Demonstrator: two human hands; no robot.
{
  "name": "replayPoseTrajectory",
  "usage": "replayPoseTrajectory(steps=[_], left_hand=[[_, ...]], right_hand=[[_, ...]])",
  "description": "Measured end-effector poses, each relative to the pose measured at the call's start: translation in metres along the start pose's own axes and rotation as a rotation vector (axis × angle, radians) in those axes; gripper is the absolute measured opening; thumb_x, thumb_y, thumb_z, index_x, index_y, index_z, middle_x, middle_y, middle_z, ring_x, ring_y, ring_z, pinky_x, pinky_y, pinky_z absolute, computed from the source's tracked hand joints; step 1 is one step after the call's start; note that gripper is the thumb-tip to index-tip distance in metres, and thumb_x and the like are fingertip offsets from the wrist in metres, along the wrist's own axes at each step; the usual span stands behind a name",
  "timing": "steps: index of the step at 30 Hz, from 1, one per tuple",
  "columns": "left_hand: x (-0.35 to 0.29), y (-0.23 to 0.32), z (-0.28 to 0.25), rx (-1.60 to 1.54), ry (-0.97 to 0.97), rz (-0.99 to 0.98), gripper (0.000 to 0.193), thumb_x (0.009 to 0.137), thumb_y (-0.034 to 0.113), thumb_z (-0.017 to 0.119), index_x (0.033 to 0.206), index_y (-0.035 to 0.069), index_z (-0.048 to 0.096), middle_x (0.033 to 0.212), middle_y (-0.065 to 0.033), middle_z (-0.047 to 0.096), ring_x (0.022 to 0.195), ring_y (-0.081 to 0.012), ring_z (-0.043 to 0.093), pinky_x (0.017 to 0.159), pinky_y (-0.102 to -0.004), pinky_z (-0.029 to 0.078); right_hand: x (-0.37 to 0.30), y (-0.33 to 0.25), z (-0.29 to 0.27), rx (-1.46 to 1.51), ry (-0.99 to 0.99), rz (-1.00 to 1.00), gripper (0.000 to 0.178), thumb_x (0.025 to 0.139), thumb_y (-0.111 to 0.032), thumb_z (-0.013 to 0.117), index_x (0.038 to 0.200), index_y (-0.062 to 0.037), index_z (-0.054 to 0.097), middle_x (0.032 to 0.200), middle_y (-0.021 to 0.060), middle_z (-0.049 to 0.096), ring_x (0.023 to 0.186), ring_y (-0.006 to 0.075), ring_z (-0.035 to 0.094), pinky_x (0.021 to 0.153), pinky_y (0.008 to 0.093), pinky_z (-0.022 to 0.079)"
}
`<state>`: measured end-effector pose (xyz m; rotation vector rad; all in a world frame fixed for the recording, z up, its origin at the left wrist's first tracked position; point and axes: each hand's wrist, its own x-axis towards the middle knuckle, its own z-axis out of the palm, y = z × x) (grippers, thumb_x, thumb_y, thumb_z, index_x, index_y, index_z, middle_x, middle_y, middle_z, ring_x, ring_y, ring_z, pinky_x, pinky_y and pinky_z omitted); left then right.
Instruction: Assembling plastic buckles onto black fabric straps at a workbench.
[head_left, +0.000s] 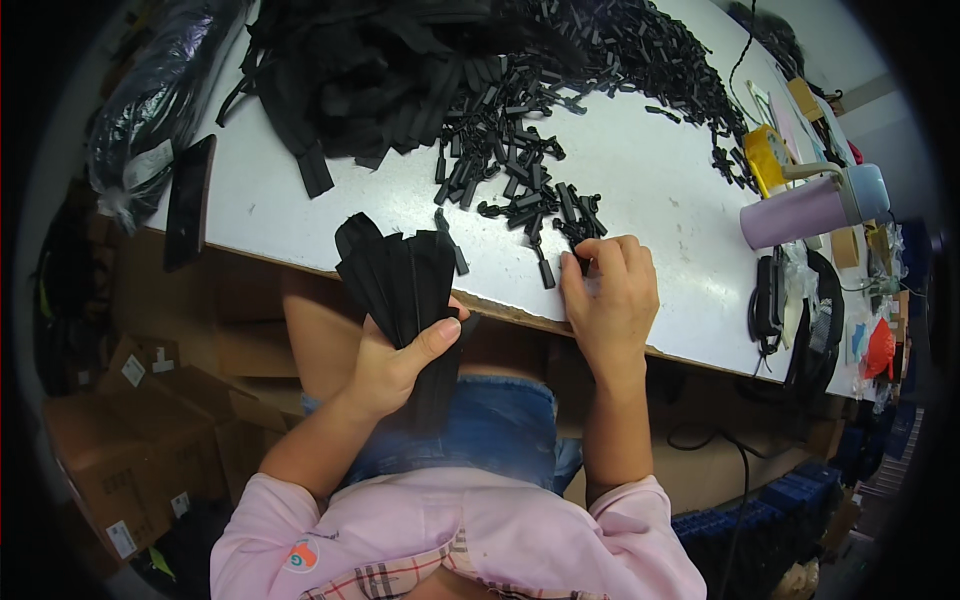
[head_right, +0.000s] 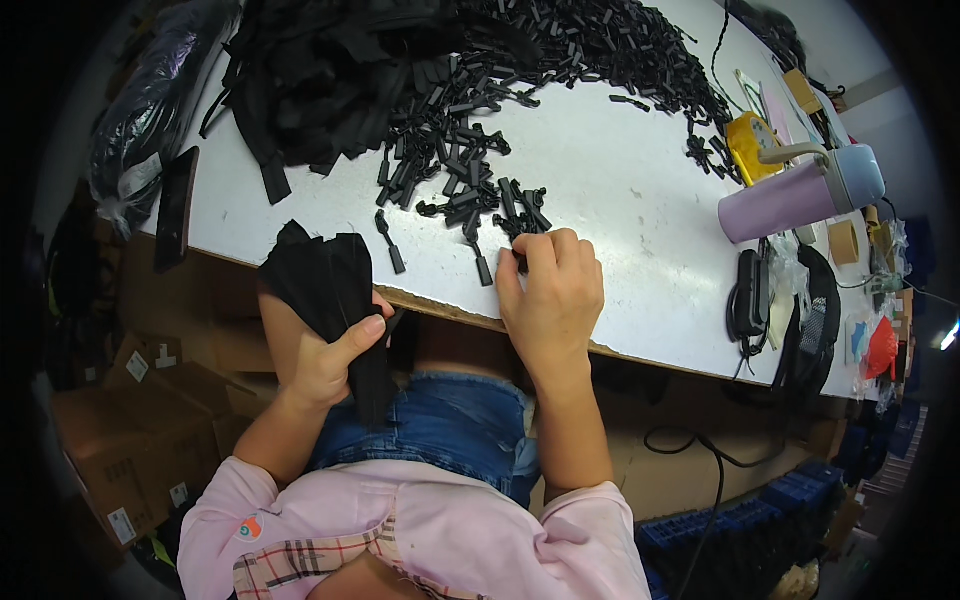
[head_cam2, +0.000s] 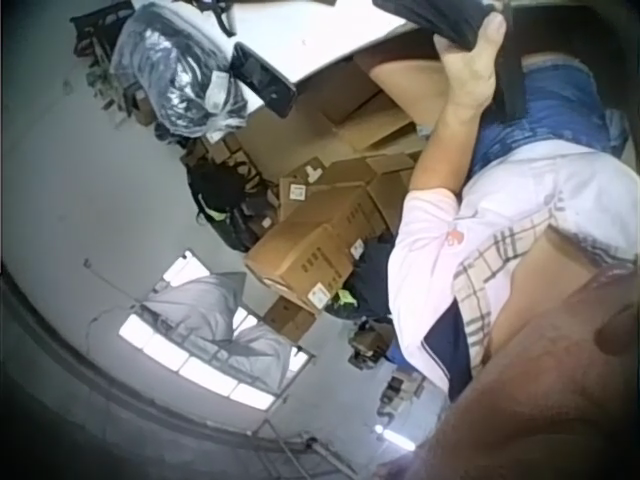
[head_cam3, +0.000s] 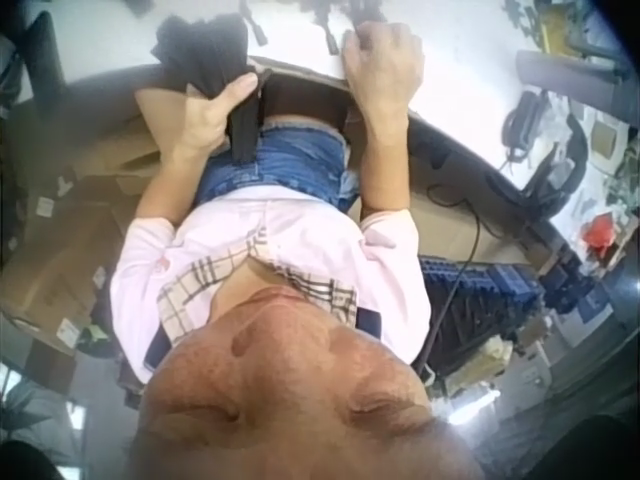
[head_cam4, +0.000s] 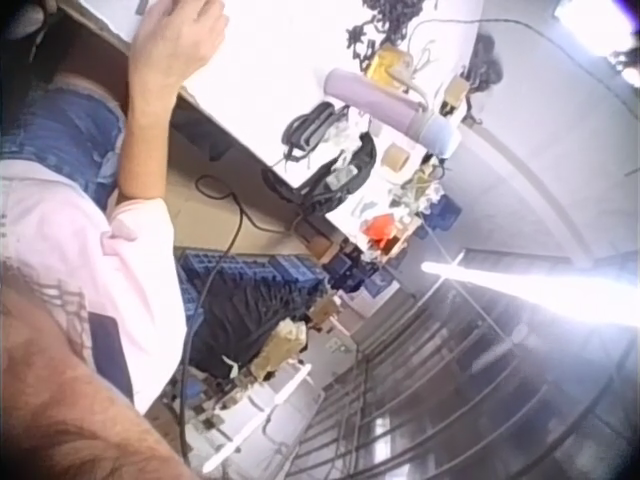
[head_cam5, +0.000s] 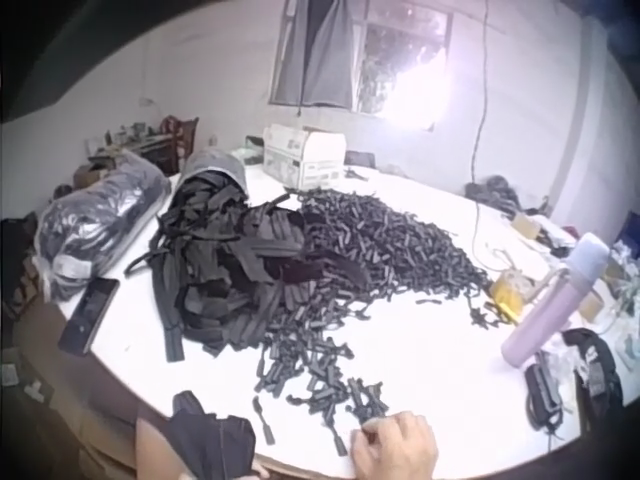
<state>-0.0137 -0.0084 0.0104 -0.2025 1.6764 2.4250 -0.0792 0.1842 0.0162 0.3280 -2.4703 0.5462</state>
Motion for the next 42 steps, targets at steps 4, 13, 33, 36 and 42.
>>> replayPoseTrajectory(steps=[4, 13, 33, 36, 42], left_hand=[[0.002, 0.000, -0.002, 0.034, 0.033, 0.008, 0.020, 0.076, 0.013, 0.061, 0.092, 0.002, 0.055, 0.086, -0.0041, 0.056, 0.079, -0.0099, 0.051, 0.071, -0.0230, 0.041], [0.003, -0.003, 0.002, 0.019, 0.025, 0.010, 0.020, 0.076, 0.012, 0.060, 0.093, 0.002, 0.054, 0.087, -0.0047, 0.057, 0.081, -0.0102, 0.051, 0.073, -0.0238, 0.041], [0.006, -0.005, 0.014, -0.002, 0.032, 0.119, 0.012, 0.075, 0.004, 0.062, 0.085, 0.002, 0.056, 0.078, -0.0008, 0.055, 0.070, -0.0069, 0.050, 0.062, -0.0201, 0.041], [0.005, -0.005, 0.016, 0.001, 0.034, 0.171, 0.012, 0.075, 0.003, 0.061, 0.085, 0.002, 0.056, 0.079, -0.0012, 0.056, 0.071, -0.0065, 0.050, 0.063, -0.0198, 0.041], [0.003, -0.004, 0.011, 0.106, -0.012, 0.155, 0.014, 0.075, 0.003, 0.060, 0.088, 0.002, 0.056, 0.081, -0.0007, 0.056, 0.073, -0.0065, 0.051, 0.065, -0.0202, 0.042]], right_hand=[[-0.001, 0.001, -0.006, -0.030, -0.038, -0.027, 0.014, 0.060, -0.007, 0.065, 0.070, -0.0078, 0.055, 0.069, 0.0041, 0.049, 0.062, 0.0198, 0.046, 0.055, 0.0310, 0.036], [0.020, -0.010, 0.014, -0.120, -0.108, -0.088, 0.007, 0.064, -0.007, 0.061, 0.069, -0.0055, 0.056, 0.067, 0.0060, 0.049, 0.063, 0.0219, 0.048, 0.054, 0.0316, 0.040], [-0.005, -0.038, -0.019, 0.931, -0.339, 0.072, 0.017, 0.065, 0.008, 0.057, 0.078, -0.0008, 0.060, 0.074, 0.0064, 0.054, 0.065, 0.0116, 0.054, 0.058, 0.0212, 0.044], [-0.008, -0.040, -0.015, 0.976, -0.361, 0.108, 0.014, 0.063, 0.005, 0.060, 0.076, -0.0016, 0.060, 0.071, 0.0075, 0.055, 0.065, 0.0172, 0.052, 0.054, 0.0250, 0.042], [-0.004, -0.040, -0.016, 1.052, -0.394, 0.114, 0.015, 0.065, 0.006, 0.059, 0.077, -0.0024, 0.061, 0.071, 0.0068, 0.055, 0.064, 0.0152, 0.051, 0.052, 0.0237, 0.040]])
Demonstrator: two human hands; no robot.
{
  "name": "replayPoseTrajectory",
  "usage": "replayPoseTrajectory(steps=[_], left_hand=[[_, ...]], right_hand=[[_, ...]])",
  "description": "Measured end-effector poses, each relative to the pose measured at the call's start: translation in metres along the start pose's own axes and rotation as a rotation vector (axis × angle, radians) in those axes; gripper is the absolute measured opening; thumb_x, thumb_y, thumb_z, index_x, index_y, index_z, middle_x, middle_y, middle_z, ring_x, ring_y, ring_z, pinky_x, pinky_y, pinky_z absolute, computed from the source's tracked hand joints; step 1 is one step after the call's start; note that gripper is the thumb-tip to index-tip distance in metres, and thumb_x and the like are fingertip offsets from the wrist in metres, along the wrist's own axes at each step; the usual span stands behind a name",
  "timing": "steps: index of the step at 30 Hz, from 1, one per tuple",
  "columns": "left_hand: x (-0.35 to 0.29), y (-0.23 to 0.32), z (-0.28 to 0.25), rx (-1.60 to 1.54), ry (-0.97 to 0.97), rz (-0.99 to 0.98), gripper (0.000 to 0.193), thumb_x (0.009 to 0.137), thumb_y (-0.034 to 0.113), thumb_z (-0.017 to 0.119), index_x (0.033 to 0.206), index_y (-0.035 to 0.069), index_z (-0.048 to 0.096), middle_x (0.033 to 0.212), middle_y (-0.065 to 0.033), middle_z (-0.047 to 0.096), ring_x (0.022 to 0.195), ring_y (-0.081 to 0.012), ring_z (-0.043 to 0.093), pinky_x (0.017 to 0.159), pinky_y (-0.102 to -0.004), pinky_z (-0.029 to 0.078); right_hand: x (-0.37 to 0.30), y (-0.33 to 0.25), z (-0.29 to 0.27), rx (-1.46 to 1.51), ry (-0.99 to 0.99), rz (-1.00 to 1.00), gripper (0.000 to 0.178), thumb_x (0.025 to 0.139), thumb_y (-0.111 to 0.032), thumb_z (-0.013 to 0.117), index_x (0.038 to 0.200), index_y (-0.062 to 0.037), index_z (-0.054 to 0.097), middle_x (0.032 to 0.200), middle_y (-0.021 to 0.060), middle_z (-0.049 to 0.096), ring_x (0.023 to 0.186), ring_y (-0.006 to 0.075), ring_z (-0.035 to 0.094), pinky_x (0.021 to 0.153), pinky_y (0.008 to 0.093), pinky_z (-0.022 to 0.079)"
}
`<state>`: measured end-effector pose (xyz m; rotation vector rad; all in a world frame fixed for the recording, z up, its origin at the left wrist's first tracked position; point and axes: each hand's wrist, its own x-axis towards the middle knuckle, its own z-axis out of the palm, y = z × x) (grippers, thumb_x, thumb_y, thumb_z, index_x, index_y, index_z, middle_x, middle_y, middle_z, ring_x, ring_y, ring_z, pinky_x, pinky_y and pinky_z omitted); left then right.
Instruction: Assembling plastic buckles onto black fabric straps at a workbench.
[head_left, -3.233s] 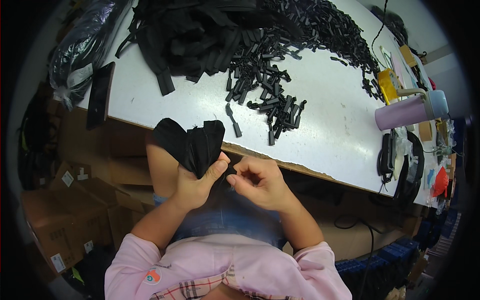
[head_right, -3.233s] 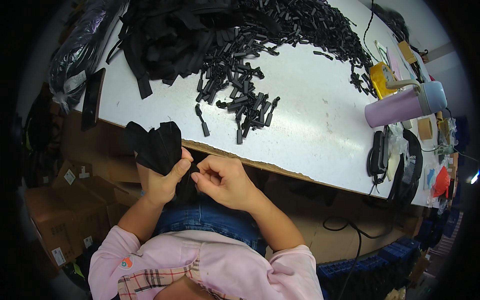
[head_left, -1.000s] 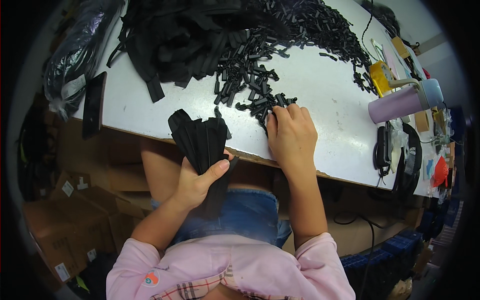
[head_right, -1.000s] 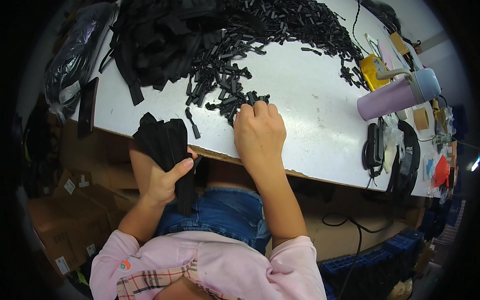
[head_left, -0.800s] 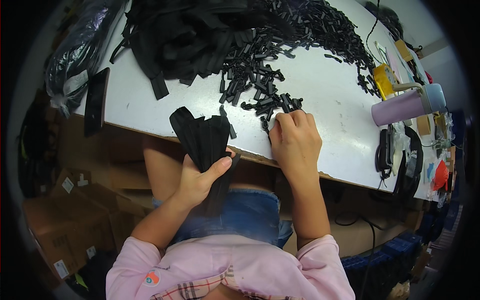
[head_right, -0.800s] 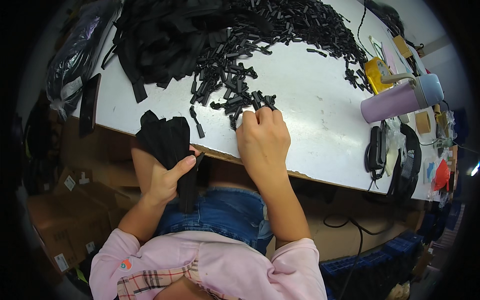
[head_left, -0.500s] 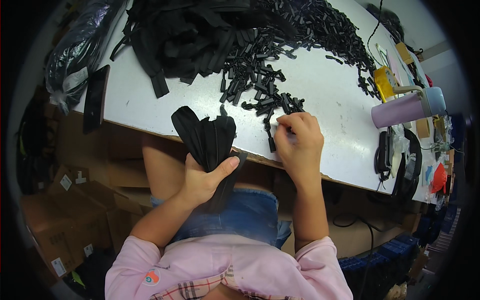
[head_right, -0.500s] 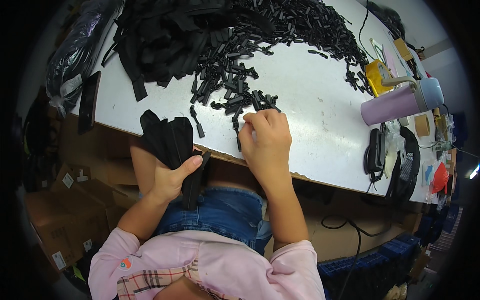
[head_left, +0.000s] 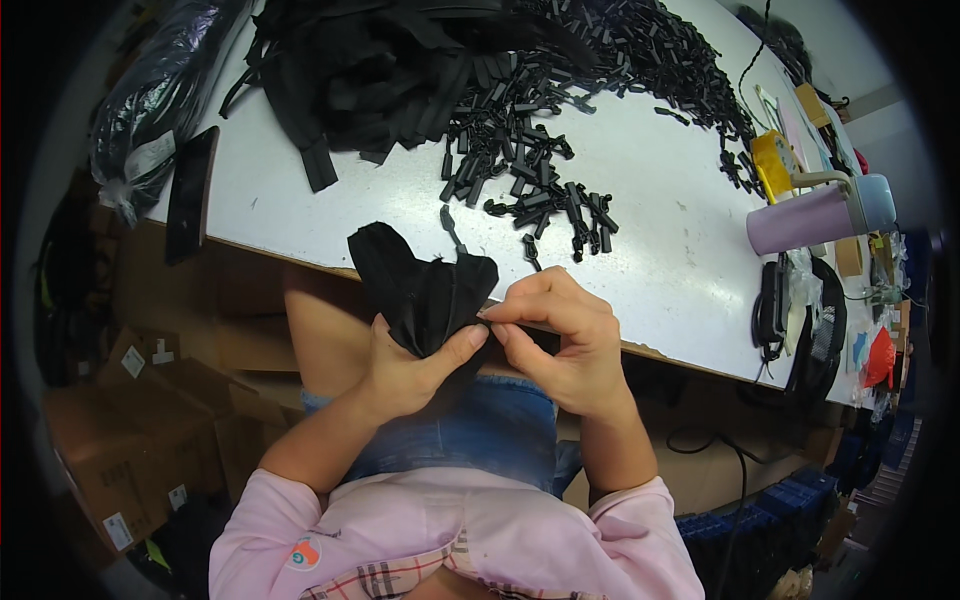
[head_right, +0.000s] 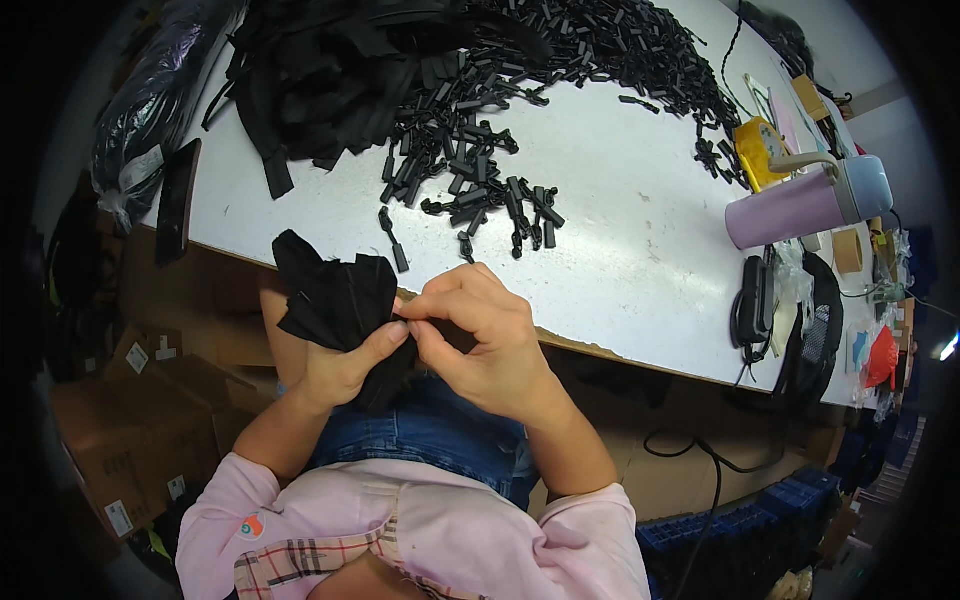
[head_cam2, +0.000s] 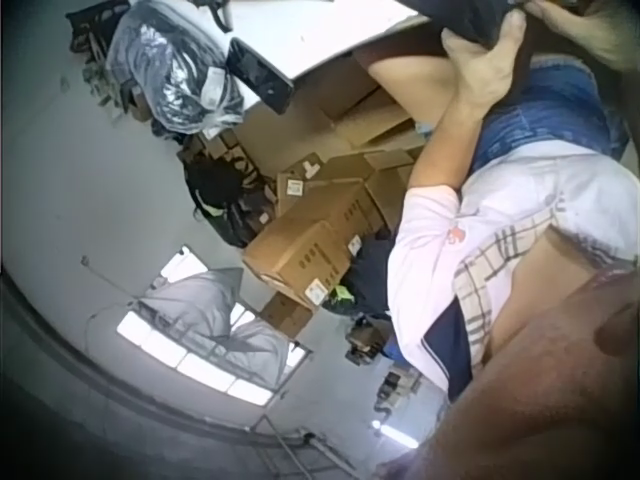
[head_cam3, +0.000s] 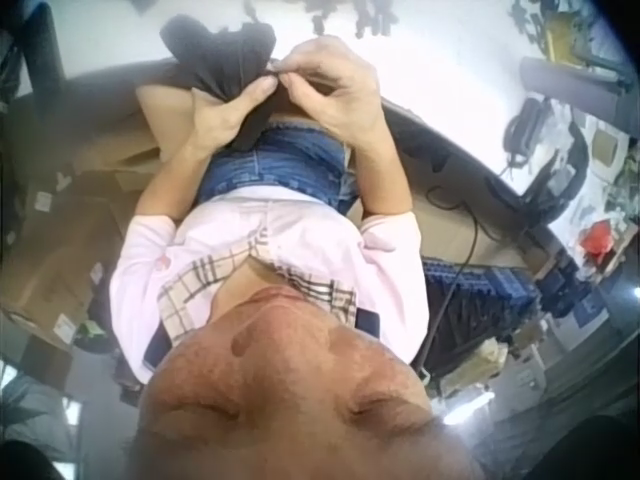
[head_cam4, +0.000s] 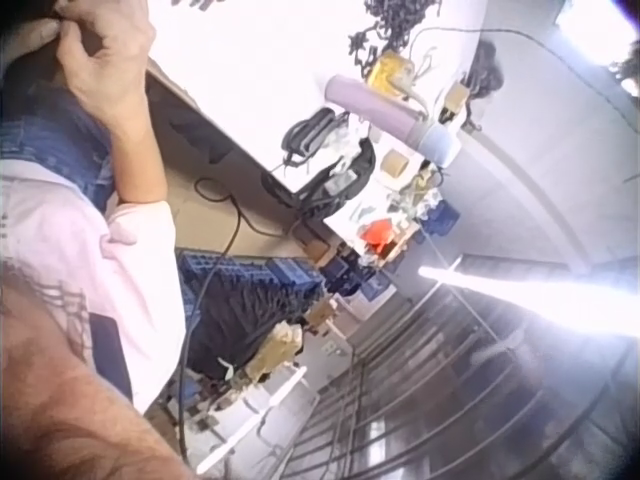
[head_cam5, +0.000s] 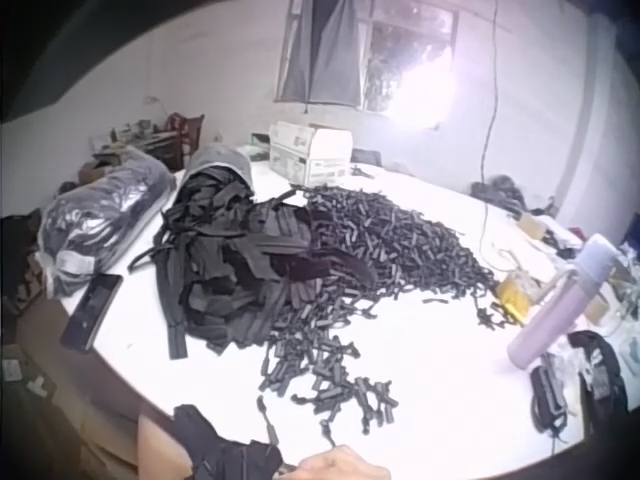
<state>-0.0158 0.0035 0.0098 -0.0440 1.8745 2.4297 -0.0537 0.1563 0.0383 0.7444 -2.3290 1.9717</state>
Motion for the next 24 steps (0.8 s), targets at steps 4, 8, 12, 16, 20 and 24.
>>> replayPoseTrajectory(steps=[4, 8, 12, 16, 20, 24], left_hand=[[0.001, -0.001, -0.004, 0.029, -0.018, 0.026, 0.015, 0.075, 0.002, 0.060, 0.089, 0.002, 0.056, 0.082, -0.0009, 0.056, 0.074, -0.0069, 0.051, 0.065, -0.0204, 0.042], [0.001, -0.002, -0.005, 0.017, -0.034, 0.015, 0.016, 0.075, 0.001, 0.059, 0.091, 0.002, 0.056, 0.086, -0.0021, 0.056, 0.077, -0.0073, 0.051, 0.067, -0.0202, 0.042], [0.002, -0.002, -0.007, 0.030, -0.028, 0.134, 0.018, 0.076, 0.001, 0.058, 0.094, 0.000, 0.054, 0.089, -0.0034, 0.056, 0.081, -0.0085, 0.052, 0.071, -0.0211, 0.042], [-0.001, -0.002, 0.000, -0.124, 0.113, 0.012, 0.018, 0.078, 0.003, 0.056, 0.096, 0.000, 0.054, 0.090, -0.0042, 0.056, 0.082, -0.0096, 0.052, 0.073, -0.0220, 0.043], [-0.005, 0.000, -0.002, -0.096, 0.014, 0.053, 0.020, 0.079, 0.005, 0.056, 0.098, -0.001, 0.053, 0.092, -0.0063, 0.056, 0.083, -0.0106, 0.053, 0.074, -0.0227, 0.044], [-0.005, 0.014, -0.007, -0.129, -0.123, -0.052, 0.020, 0.080, 0.004, 0.054, 0.098, -0.002, 0.052, 0.093, -0.0079, 0.055, 0.084, -0.0120, 0.053, 0.073, -0.0232, 0.044]], right_hand=[[0.002, 0.001, 0.000, -0.033, -0.028, -0.023, 0.016, 0.064, 0.006, 0.059, 0.078, -0.0022, 0.062, 0.072, 0.0066, 0.055, 0.063, 0.0156, 0.051, 0.051, 0.0240, 0.040], [0.006, 0.002, 0.000, -0.219, -0.063, -0.181, 0.018, 0.063, 0.005, 0.060, 0.079, -0.0030, 0.061, 0.069, 0.0059, 0.053, 0.062, 0.0163, 0.050, 0.051, 0.0248, 0.040], [0.005, 0.006, 0.009, -0.223, -0.015, -0.252, 0.015, 0.064, 0.003, 0.062, 0.078, -0.0024, 0.060, 0.068, 0.0052, 0.053, 0.058, 0.0130, 0.050, 0.049, 0.0227, 0.039], [-0.017, 0.011, 0.027, 0.008, 0.212, 0.078, 0.008, 0.070, 0.003, 0.062, 0.075, 0.0002, 0.057, 0.069, 0.0044, 0.052, 0.052, 0.0052, 0.046, 0.045, 0.0169, 0.035], [-0.020, 0.012, 0.031, 0.333, 0.200, 0.116, 0.007, 0.073, 0.002, 0.059, 0.079, 0.0006, 0.056, 0.070, 0.0031, 0.052, 0.053, 0.0042, 0.045, 0.044, 0.0166, 0.035], [-0.019, 0.018, 0.017, 0.791, -0.026, 0.348, 0.005, 0.076, 0.001, 0.058, 0.079, 0.0011, 0.054, 0.068, 0.0009, 0.051, 0.050, 0.0028, 0.042, 0.043, 0.0157, 0.032]])
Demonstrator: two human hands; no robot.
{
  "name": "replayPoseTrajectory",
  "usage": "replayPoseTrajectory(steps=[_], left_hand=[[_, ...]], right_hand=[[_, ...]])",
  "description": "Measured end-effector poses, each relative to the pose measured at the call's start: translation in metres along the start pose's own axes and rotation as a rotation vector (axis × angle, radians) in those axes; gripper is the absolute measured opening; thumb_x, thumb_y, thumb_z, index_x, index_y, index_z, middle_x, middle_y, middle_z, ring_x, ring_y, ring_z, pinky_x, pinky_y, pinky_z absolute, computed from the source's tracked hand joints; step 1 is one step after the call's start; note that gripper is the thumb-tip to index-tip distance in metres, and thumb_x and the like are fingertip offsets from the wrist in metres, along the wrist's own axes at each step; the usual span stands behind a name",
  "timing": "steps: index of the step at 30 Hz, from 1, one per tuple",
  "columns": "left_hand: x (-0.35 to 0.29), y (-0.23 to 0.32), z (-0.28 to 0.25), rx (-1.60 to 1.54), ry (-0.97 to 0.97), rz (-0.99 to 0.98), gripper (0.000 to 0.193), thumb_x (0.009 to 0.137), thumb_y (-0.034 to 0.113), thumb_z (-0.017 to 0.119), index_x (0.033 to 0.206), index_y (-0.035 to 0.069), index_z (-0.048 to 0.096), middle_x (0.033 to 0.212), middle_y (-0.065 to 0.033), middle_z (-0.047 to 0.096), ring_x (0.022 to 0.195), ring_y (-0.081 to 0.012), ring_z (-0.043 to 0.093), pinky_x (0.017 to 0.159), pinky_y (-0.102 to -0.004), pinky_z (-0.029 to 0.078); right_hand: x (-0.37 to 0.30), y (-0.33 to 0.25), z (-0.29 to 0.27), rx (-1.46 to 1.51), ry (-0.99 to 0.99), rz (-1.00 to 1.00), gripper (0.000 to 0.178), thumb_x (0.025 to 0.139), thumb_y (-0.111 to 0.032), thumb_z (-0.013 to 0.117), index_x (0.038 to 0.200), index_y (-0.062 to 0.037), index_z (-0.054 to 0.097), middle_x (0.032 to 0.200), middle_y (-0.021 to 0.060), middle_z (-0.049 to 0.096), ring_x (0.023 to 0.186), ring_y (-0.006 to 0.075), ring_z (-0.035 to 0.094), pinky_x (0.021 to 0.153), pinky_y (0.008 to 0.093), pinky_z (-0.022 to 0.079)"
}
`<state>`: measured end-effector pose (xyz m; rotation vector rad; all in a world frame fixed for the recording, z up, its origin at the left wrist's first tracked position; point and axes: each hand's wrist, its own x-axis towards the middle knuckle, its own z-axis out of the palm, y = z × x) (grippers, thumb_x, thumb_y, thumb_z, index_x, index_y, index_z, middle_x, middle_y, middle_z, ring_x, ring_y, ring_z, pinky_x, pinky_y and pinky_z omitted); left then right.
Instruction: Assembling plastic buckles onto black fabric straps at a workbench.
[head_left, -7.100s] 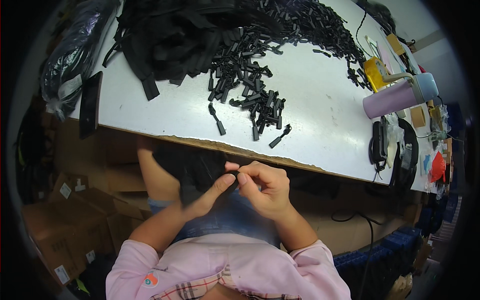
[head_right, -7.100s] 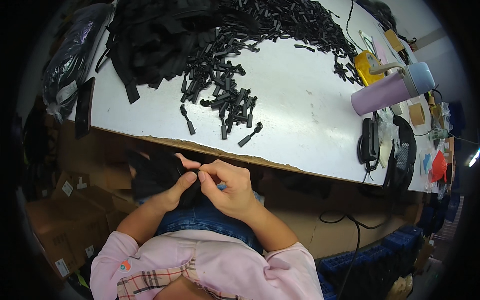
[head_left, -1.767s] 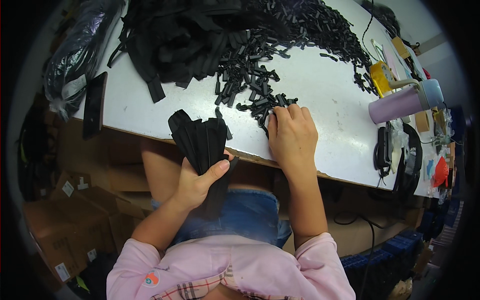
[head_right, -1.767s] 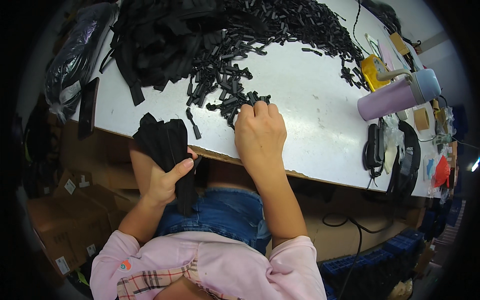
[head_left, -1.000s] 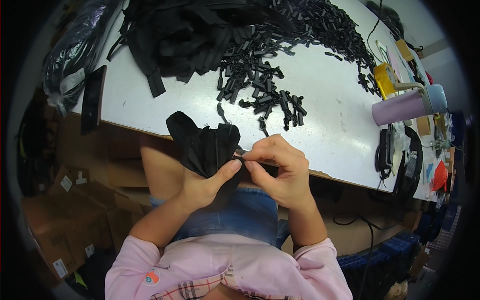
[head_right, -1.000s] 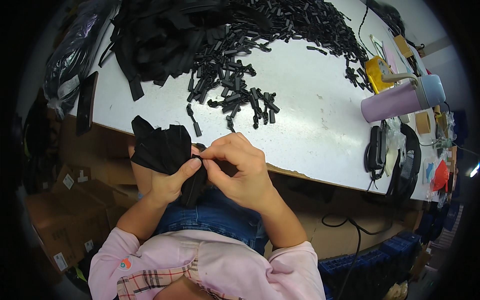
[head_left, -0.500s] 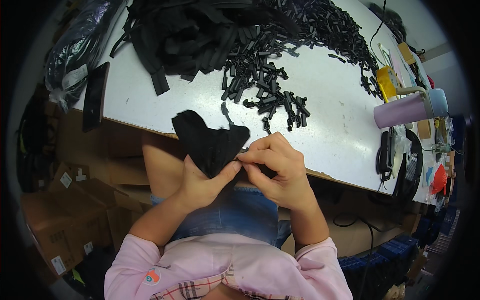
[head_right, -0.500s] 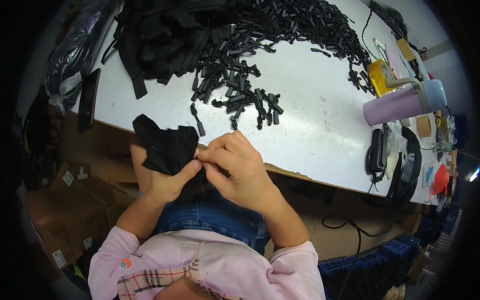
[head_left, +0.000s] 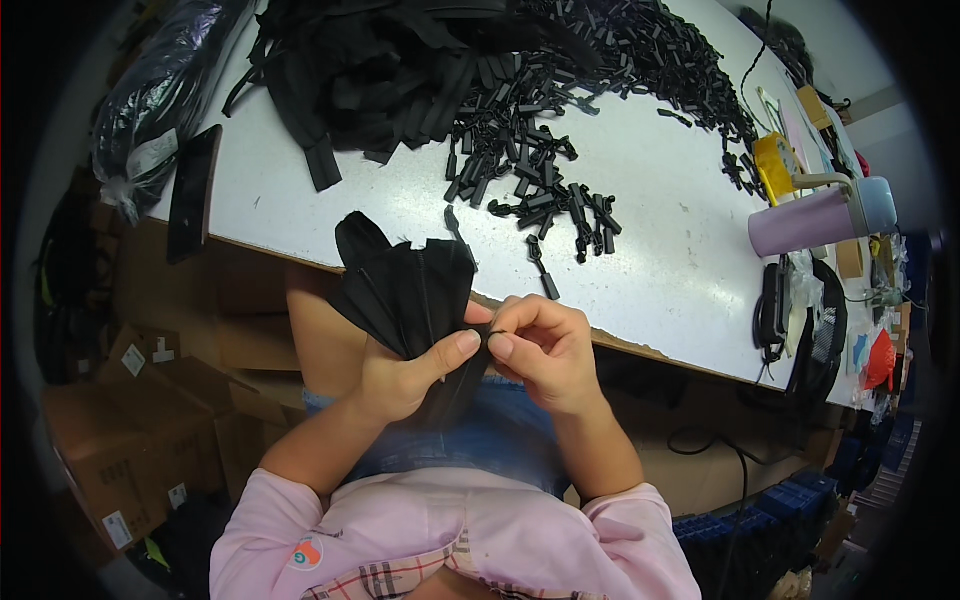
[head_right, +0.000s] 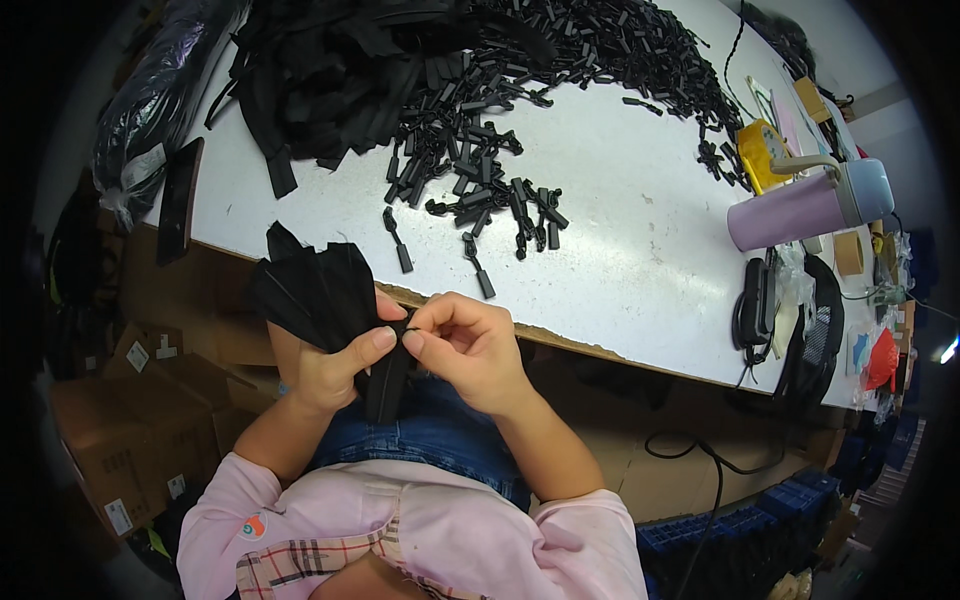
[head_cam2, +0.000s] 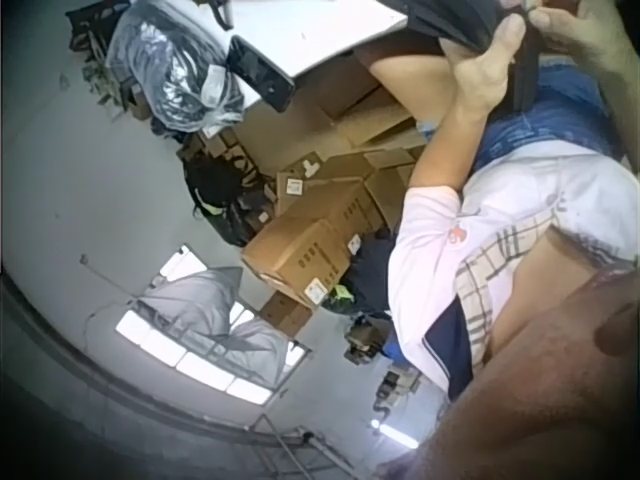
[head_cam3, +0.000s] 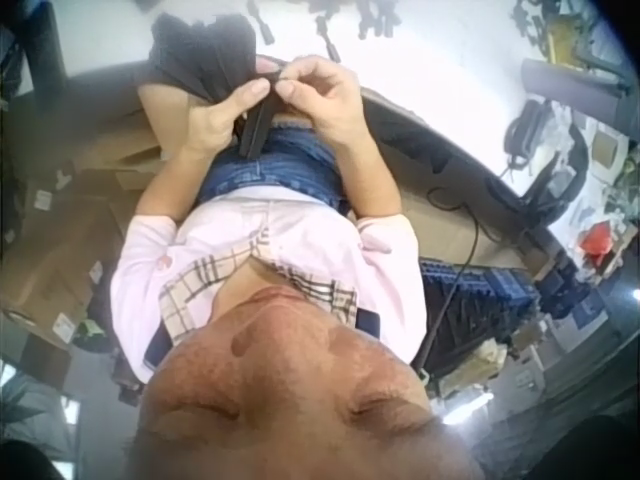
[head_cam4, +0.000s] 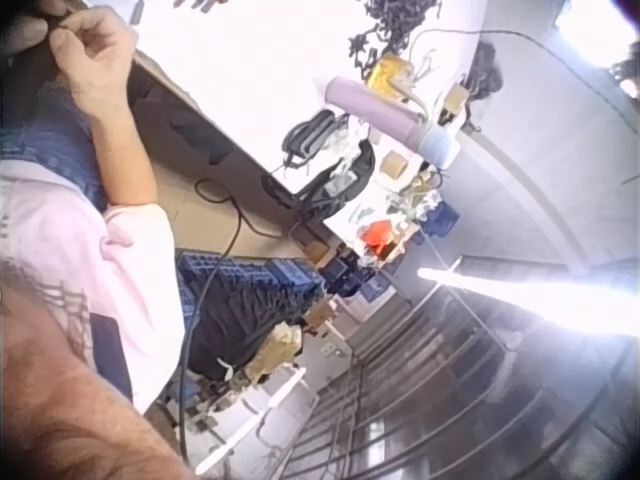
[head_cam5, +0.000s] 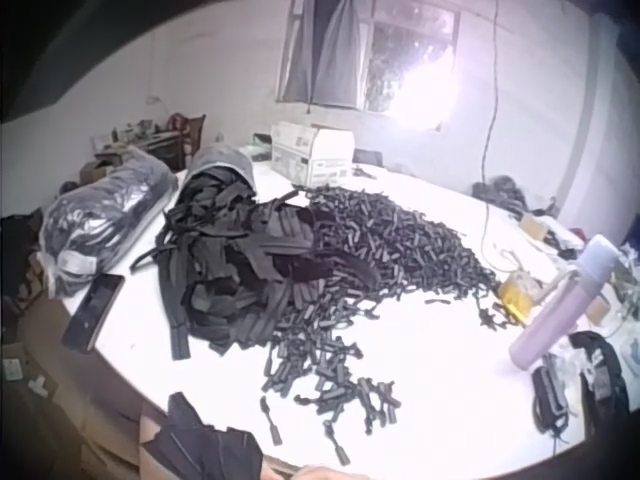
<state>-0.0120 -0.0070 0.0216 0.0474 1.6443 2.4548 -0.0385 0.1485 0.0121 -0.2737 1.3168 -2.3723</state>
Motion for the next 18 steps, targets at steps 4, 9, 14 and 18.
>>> replayPoseTrajectory(steps=[4, 9, 14, 18], left_hand=[[0.001, -0.001, 0.002, -0.007, -0.032, 0.054, 0.019, 0.080, 0.003, 0.052, 0.098, -0.003, 0.052, 0.094, -0.0085, 0.054, 0.084, -0.0129, 0.053, 0.074, -0.0240, 0.044], [0.003, -0.001, 0.000, 0.025, -0.052, 0.057, 0.019, 0.081, 0.003, 0.051, 0.099, -0.003, 0.051, 0.095, -0.0088, 0.054, 0.087, -0.0131, 0.052, 0.075, -0.0254, 0.044], [0.000, -0.001, 0.002, 0.024, -0.013, 0.067, 0.019, 0.081, 0.003, 0.051, 0.099, -0.002, 0.052, 0.095, -0.0079, 0.054, 0.086, -0.0123, 0.052, 0.075, -0.0245, 0.044], [-0.003, -0.002, 0.007, 0.083, 0.078, 0.067, 0.019, 0.081, 0.003, 0.051, 0.099, -0.001, 0.052, 0.095, -0.0077, 0.054, 0.086, -0.0113, 0.051, 0.075, -0.0236, 0.043]], right_hand=[[-0.002, -0.006, -0.002, 0.043, -0.018, 0.210, 0.004, 0.076, 0.000, 0.057, 0.076, 0.0005, 0.053, 0.064, -0.0002, 0.050, 0.049, 0.0021, 0.040, 0.042, 0.0154, 0.030], [-0.002, -0.001, -0.001, 0.099, 0.002, 0.153, 0.003, 0.076, 0.001, 0.056, 0.076, -0.0003, 0.052, 0.062, -0.0016, 0.048, 0.048, 0.0015, 0.039, 0.041, 0.0156, 0.029], [0.000, 0.003, 0.009, 0.005, 0.088, 0.052, 0.004, 0.077, 0.000, 0.055, 0.077, 0.0002, 0.051, 0.061, -0.0020, 0.047, 0.048, 0.0014, 0.038, 0.042, 0.0154, 0.029], [-0.004, 0.014, 0.011, -0.302, 0.135, -0.201, 0.005, 0.079, -0.002, 0.055, 0.079, 0.0006, 0.050, 0.063, -0.0016, 0.048, 0.048, 0.0016, 0.038, 0.043, 0.0153, 0.029]])
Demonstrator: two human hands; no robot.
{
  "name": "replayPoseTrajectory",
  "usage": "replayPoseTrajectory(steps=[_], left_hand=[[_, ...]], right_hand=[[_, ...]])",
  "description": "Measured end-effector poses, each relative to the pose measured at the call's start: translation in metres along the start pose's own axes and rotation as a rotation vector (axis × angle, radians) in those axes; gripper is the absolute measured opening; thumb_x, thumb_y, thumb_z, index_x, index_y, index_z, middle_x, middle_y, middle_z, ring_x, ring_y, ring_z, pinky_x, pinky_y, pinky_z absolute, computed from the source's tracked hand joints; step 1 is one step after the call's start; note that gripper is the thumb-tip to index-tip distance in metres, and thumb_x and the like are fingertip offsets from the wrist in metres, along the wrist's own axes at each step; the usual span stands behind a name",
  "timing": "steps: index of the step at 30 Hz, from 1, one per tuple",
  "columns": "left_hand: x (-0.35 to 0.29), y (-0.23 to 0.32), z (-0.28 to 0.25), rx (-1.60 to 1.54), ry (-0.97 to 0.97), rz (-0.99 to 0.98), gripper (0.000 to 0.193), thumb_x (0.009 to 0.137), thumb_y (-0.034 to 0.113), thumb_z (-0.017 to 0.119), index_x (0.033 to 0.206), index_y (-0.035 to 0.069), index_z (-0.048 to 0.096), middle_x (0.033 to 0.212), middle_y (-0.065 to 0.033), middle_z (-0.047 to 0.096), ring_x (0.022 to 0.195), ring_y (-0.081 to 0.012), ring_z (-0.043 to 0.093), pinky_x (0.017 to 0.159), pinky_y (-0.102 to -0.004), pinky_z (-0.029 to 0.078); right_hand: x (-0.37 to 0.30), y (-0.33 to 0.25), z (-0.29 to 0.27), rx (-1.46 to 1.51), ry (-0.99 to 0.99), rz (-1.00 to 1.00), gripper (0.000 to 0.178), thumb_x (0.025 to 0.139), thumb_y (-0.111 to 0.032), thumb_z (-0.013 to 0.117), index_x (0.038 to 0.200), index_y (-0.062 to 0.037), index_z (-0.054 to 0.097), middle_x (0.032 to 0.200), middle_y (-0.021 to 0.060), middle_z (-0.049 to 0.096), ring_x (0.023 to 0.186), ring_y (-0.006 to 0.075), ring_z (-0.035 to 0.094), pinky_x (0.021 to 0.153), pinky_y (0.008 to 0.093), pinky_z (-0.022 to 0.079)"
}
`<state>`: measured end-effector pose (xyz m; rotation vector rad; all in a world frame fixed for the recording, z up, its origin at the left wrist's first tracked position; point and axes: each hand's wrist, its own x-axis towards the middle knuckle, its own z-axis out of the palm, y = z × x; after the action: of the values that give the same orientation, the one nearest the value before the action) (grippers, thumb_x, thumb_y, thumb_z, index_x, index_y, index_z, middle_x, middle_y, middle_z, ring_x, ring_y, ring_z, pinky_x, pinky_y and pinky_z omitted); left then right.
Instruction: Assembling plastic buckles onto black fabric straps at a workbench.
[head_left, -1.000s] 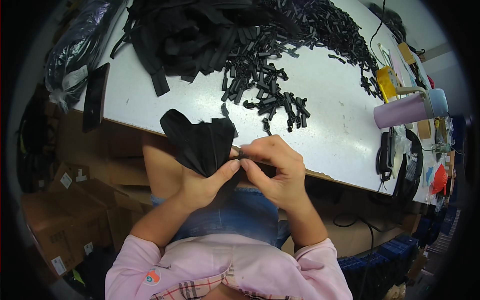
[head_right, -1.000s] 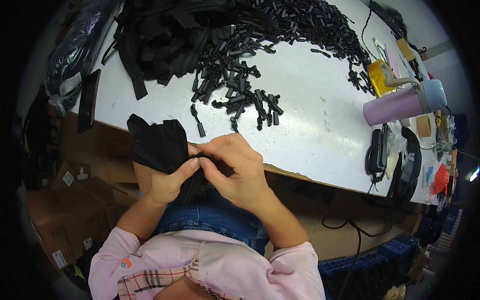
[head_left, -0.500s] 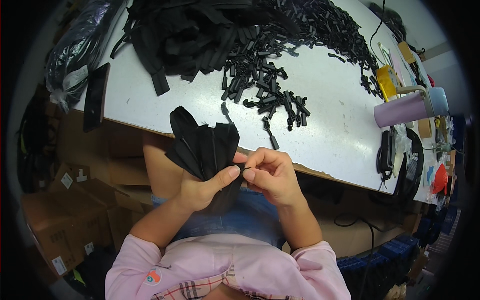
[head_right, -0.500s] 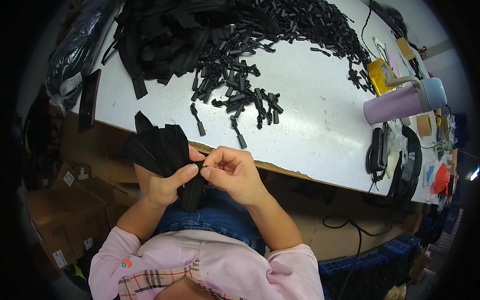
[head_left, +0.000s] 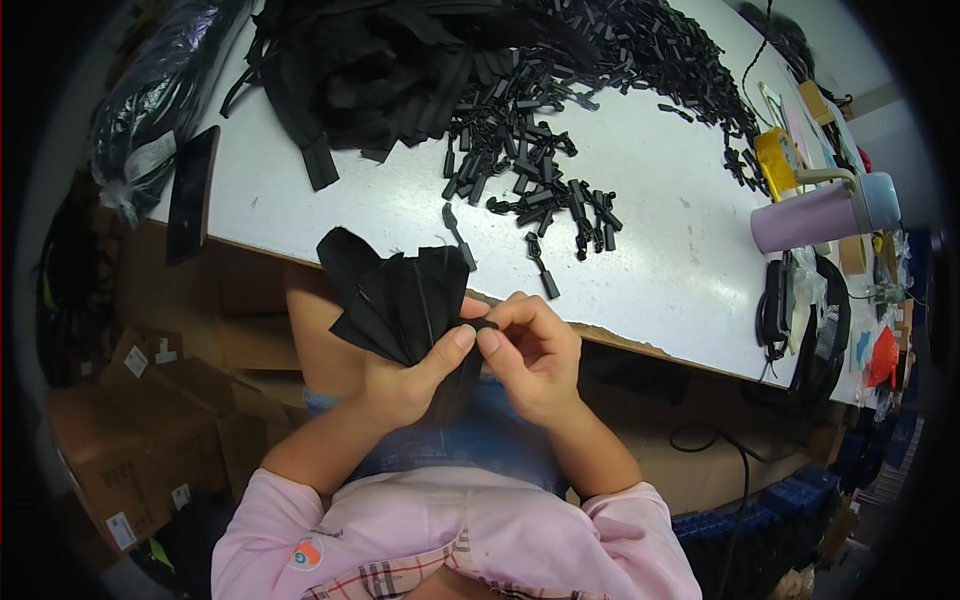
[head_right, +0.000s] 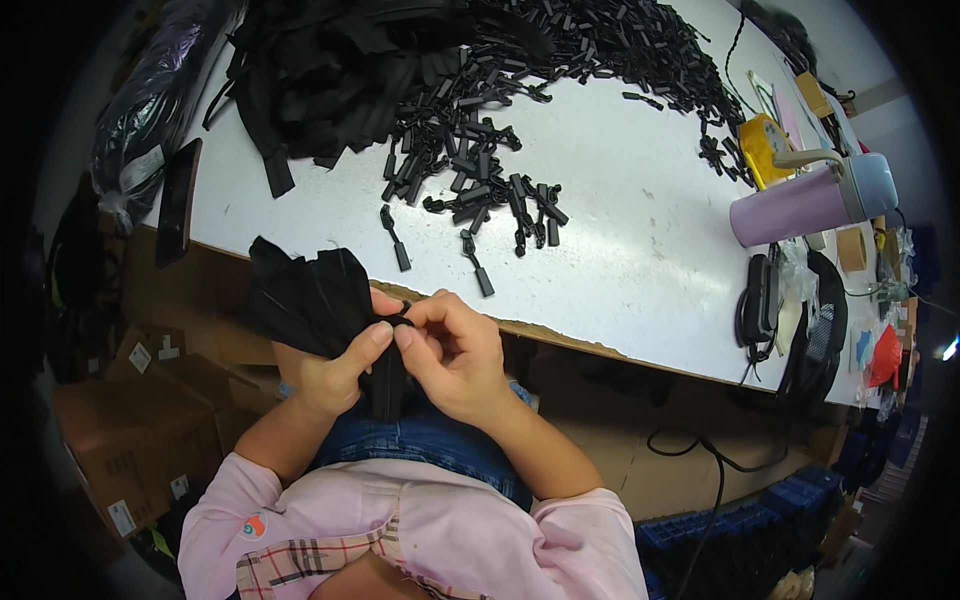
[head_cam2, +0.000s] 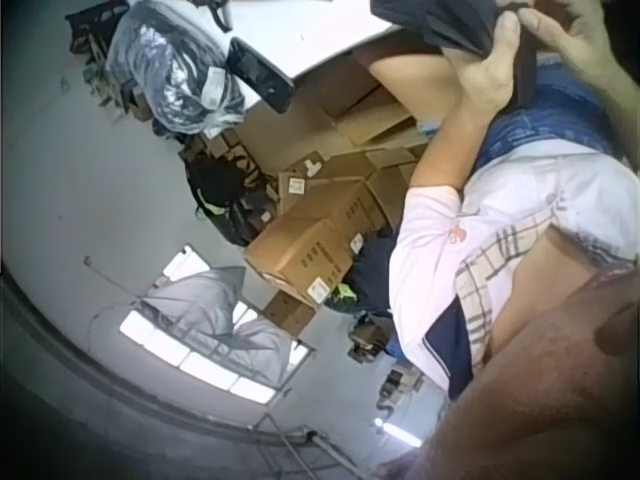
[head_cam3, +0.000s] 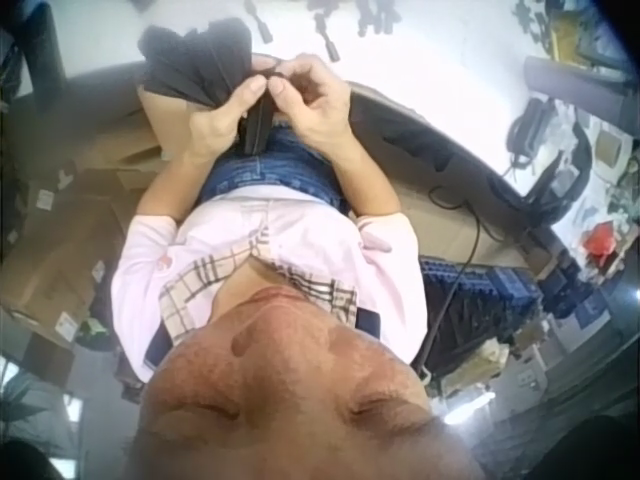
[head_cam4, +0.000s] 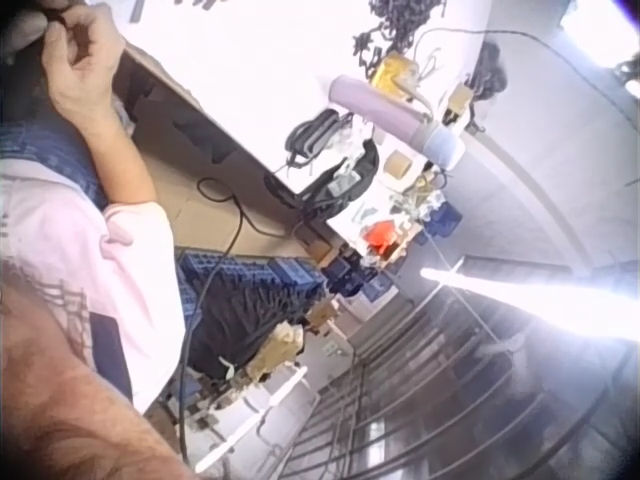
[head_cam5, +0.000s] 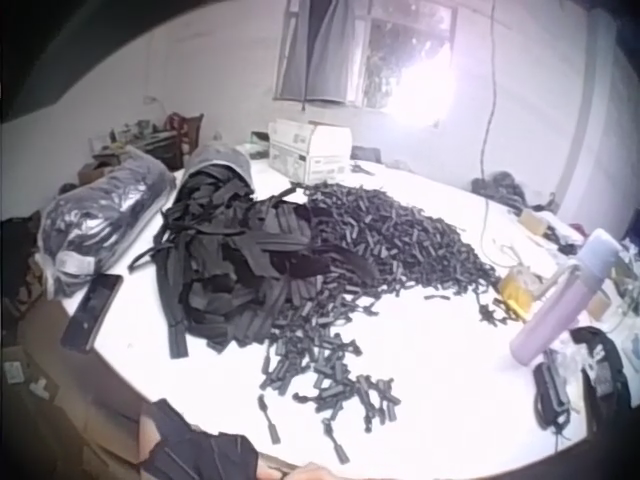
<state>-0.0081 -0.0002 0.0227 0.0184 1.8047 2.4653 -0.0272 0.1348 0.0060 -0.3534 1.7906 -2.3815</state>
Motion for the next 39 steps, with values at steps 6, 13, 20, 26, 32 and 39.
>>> replayPoseTrajectory(steps=[6, 13, 20, 26, 32, 39], left_hand=[[0.002, 0.010, -0.003, 0.259, -0.039, 0.186, 0.018, 0.081, 0.005, 0.052, 0.098, 0.000, 0.053, 0.093, -0.0065, 0.055, 0.083, -0.0105, 0.053, 0.074, -0.0231, 0.043], [0.004, 0.012, -0.013, 0.042, -0.056, -0.067, 0.018, 0.078, 0.008, 0.058, 0.094, 0.000, 0.054, 0.081, -0.0032, 0.056, 0.067, -0.0057, 0.053, 0.057, -0.0172, 0.043], [0.001, 0.005, -0.017, 0.068, -0.014, -0.128, 0.020, 0.074, 0.005, 0.063, 0.092, 0.001, 0.055, 0.076, -0.0011, 0.054, 0.065, -0.0052, 0.050, 0.055, -0.0178, 0.041], [0.002, 0.008, -0.009, 0.113, -0.009, 0.044, 0.022, 0.074, 0.003, 0.062, 0.095, 0.000, 0.055, 0.080, -0.0017, 0.056, 0.073, -0.0075, 0.052, 0.065, -0.0202, 0.043], [-0.001, 0.008, -0.011, 0.173, -0.012, 0.034, 0.023, 0.074, 0.002, 0.061, 0.096, 0.000, 0.055, 0.087, -0.0042, 0.058, 0.079, -0.0081, 0.054, 0.071, -0.0217, 0.044], [-0.001, -0.010, -0.017, 0.181, 0.003, -0.038, 0.021, 0.075, 0.000, 0.058, 0.096, 0.000, 0.055, 0.086, -0.0033, 0.057, 0.079, -0.0081, 0.052, 0.070, -0.0222, 0.044]], right_hand=[[-0.001, -0.001, -0.006, -0.039, -0.140, 0.042, 0.007, 0.081, -0.007, 0.053, 0.082, 0.0000, 0.052, 0.068, -0.0006, 0.048, 0.051, 0.0029, 0.039, 0.045, 0.0169, 0.030], [0.002, 0.008, -0.003, -0.189, -0.081, -0.249, 0.007, 0.079, -0.004, 0.055, 0.082, 0.0011, 0.052, 0.069, 0.0046, 0.050, 0.054, 0.0056, 0.041, 0.047, 0.0179, 0.033], [0.003, 0.004, 0.000, -0.213, -0.055, -0.229, 0.008, 0.076, 0.003, 0.055, 0.082, 0.0017, 0.051, 0.072, 0.0064, 0.051, 0.053, 0.0073, 0.043, 0.048, 0.0179, 0.035], [0.000, 0.000, 0.007, -0.046, 0.010, -0.171, 0.014, 0.077, 0.001, 0.057, 0.088, 0.0022, 0.050, 0.070, 0.0044, 0.052, 0.056, 0.0047, 0.047, 0.050, 0.0161, 0.037], [0.007, -0.010, -0.006, -0.312, -0.114, -0.142, 0.018, 0.074, 0.000, 0.059, 0.091, 0.0044, 0.054, 0.065, 0.0024, 0.054, 0.053, 0.0031, 0.049, 0.045, 0.0172, 0.038], [0.010, -0.010, 0.001, -0.762, -0.057, -0.561, 0.018, 0.065, 0.003, 0.062, 0.082, 0.0028, 0.057, 0.060, 0.0077, 0.053, 0.045, 0.0116, 0.050, 0.041, 0.0220, 0.040]])
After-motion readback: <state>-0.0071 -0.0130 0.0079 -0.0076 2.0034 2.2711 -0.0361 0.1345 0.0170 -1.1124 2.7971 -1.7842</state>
